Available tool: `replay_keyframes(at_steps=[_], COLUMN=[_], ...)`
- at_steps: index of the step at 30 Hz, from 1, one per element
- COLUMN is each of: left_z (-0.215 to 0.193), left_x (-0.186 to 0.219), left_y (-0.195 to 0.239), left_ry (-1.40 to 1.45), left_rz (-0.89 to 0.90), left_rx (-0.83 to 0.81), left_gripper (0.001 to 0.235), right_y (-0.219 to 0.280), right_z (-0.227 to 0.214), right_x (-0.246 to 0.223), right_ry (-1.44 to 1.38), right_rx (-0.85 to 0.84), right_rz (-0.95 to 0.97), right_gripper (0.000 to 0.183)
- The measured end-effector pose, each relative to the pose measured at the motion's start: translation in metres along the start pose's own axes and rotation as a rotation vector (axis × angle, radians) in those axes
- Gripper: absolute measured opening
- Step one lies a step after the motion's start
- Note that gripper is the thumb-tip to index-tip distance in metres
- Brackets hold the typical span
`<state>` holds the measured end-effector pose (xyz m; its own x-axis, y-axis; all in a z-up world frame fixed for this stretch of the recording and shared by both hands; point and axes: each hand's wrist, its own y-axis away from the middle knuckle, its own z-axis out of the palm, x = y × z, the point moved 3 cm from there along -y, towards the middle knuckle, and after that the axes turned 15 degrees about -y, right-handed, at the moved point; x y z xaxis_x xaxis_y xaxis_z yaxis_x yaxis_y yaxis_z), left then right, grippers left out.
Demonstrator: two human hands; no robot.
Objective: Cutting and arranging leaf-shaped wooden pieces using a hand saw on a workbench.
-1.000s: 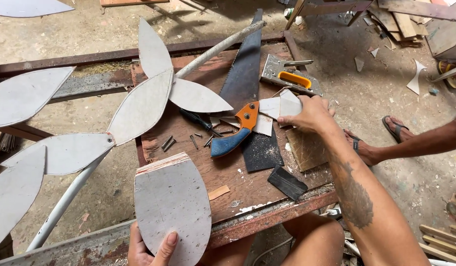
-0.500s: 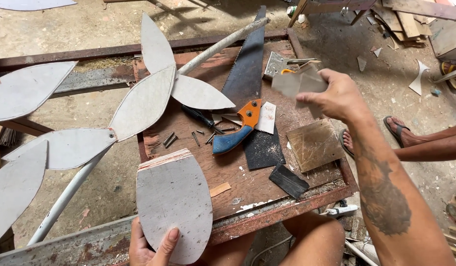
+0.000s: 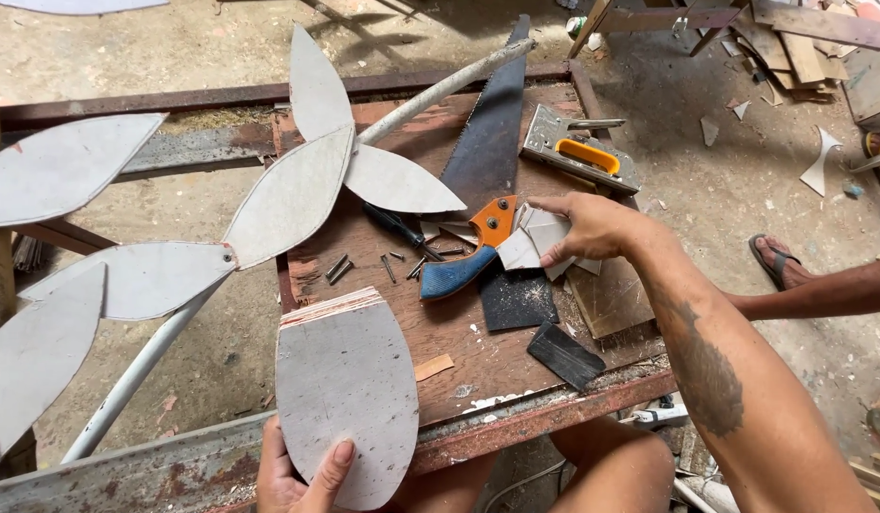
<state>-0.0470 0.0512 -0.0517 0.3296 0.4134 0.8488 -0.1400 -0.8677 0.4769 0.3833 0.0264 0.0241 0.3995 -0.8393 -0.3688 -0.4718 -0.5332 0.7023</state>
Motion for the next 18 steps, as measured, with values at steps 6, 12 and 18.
replay_keyframes(at_steps=[6,12,18], left_z=[-0.001,-0.004,0.0], left_x=[-0.001,-0.01,0.019], left_y=[0.001,-0.002,0.009], left_ry=[0.03,-0.056,0.037], left_rz=[-0.019,0.043,-0.078], left_rx=[-0.031,0.008,-0.022], left_gripper=[0.054,0.056,0.054], right_y=[0.0,0.004,0.045], right_z=[-0.001,-0.001,-0.045], right_x=[-0.009,-0.011,-0.016], right_ry=[-0.015,-0.033,-0.061], right_rx=[0.033,0.013,0.092], right_rz=[0.06,0.094,0.154], right_gripper=[0.08,0.075,0.035])
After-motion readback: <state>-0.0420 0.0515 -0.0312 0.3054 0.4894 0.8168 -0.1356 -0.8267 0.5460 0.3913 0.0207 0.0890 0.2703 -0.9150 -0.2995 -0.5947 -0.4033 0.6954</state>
